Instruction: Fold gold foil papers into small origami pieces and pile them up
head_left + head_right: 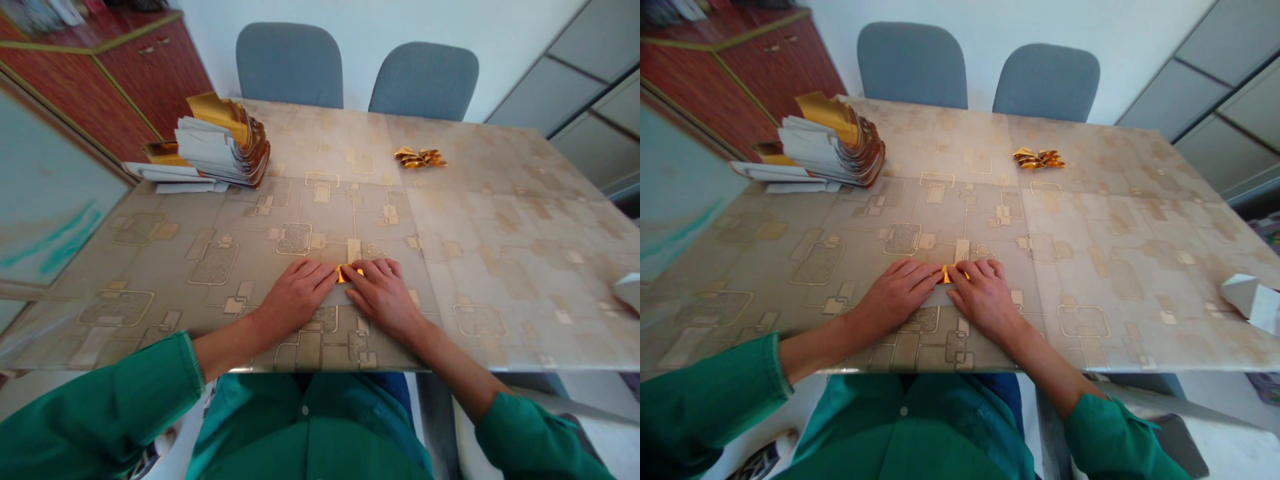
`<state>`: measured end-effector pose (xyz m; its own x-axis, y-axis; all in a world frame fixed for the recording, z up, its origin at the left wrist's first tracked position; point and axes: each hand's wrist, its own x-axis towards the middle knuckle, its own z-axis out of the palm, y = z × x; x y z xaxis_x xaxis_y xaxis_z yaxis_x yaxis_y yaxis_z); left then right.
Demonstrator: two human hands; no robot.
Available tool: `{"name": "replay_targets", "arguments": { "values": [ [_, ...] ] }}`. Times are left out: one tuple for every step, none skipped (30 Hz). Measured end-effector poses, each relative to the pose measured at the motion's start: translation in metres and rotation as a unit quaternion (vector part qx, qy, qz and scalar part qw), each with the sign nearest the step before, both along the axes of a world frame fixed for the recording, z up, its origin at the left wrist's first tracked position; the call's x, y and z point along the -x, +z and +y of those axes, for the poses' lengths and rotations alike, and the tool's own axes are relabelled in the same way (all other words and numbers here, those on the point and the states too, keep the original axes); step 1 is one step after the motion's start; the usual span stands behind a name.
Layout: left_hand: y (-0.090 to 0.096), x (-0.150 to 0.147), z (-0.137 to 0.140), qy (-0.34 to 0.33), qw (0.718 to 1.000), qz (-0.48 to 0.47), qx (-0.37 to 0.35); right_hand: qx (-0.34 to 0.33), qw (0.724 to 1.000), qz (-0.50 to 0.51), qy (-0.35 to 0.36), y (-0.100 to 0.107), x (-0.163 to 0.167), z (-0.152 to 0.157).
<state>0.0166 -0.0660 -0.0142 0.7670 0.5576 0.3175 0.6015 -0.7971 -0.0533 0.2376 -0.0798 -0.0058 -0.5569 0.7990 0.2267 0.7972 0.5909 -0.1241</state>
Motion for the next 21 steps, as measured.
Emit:
{"name": "replay_targets", "arguments": {
  "values": [
    [0.001, -0.001, 0.0, -0.001, 1.0, 0.002, 0.003, -0.002, 1.0, -0.006, -0.008, -0.001, 0.002, 0.0],
    [0.001, -0.001, -0.001, -0.001, 1.0, 0.007, 0.006, -0.005, 1.0, -0.011, -0.015, -0.001, 0.005, 0.0],
    [0.002, -0.002, -0.001, 0.0, 1.0, 0.012, 0.01, -0.011, 1.0, -0.016, -0.024, -0.002, 0.007, -0.001],
    [0.003, -0.002, -0.001, 0.003, 1.0, 0.018, 0.013, -0.016, 0.999, -0.019, -0.031, -0.003, 0.01, -0.001],
    [0.004, -0.002, -0.001, 0.006, 1.0, 0.023, 0.015, -0.022, 0.999, -0.021, -0.038, -0.003, 0.011, -0.002],
    [0.004, -0.002, -0.002, 0.008, 0.999, 0.027, 0.016, -0.026, 0.998, -0.022, -0.044, -0.004, 0.013, -0.003],
    [0.004, -0.002, -0.002, 0.01, 0.999, 0.029, 0.016, -0.029, 0.998, -0.022, -0.048, -0.004, 0.013, -0.004],
    [0.004, -0.002, -0.002, 0.009, 0.999, 0.028, 0.016, -0.03, 0.998, -0.021, -0.053, -0.005, 0.014, -0.006],
    [0.003, -0.001, -0.002, 0.006, 1.0, 0.025, 0.015, -0.03, 0.998, -0.019, -0.057, -0.005, 0.013, -0.007],
    [0.003, -0.001, -0.002, 0.002, 1.0, 0.021, 0.013, -0.029, 0.997, -0.017, -0.063, -0.005, 0.013, -0.009],
    [0.002, -0.001, -0.002, -0.003, 1.0, 0.015, 0.009, -0.028, 0.997, -0.015, -0.071, -0.005, 0.012, -0.01],
    [0.001, 0.0, -0.002, -0.007, 1.0, 0.01, 0.006, -0.027, 0.996, -0.013, -0.079, -0.005, 0.012, -0.011],
    [0.0, 0.0, -0.002, -0.009, 1.0, 0.006, 0.003, -0.027, 0.996, -0.012, -0.088, -0.004, 0.011, -0.013],
    [-0.001, 0.001, -0.002, -0.009, 1.0, 0.003, 0.0, -0.028, 0.995, -0.011, -0.096, -0.004, 0.011, -0.014],
    [-0.002, 0.001, -0.002, -0.009, 1.0, 0.0, -0.002, -0.029, 0.994, -0.011, -0.103, -0.004, 0.011, -0.015],
    [-0.003, 0.001, -0.002, -0.009, 1.0, -0.002, -0.005, -0.029, 0.994, -0.011, -0.109, -0.004, 0.011, -0.016],
    [-0.003, 0.002, -0.002, -0.008, 1.0, -0.005, -0.007, -0.029, 0.993, -0.012, -0.113, -0.003, 0.011, -0.017],
    [-0.004, 0.001, -0.002, -0.008, 1.0, -0.008, -0.01, -0.029, 0.993, -0.012, -0.115, -0.003, 0.012, -0.018],
    [-0.004, 0.001, -0.002, -0.007, 1.0, -0.011, -0.012, -0.029, 0.993, -0.013, -0.117, -0.004, 0.013, -0.018],
    [-0.004, 0.0, -0.002, -0.005, 1.0, -0.014, -0.012, -0.029, 0.992, -0.013, -0.119, -0.004, 0.013, -0.017],
    [-0.003, -0.002, -0.002, -0.004, 1.0, -0.017, -0.008, -0.03, 0.992, -0.012, -0.12, -0.004, 0.014, -0.016]
  ]
}}
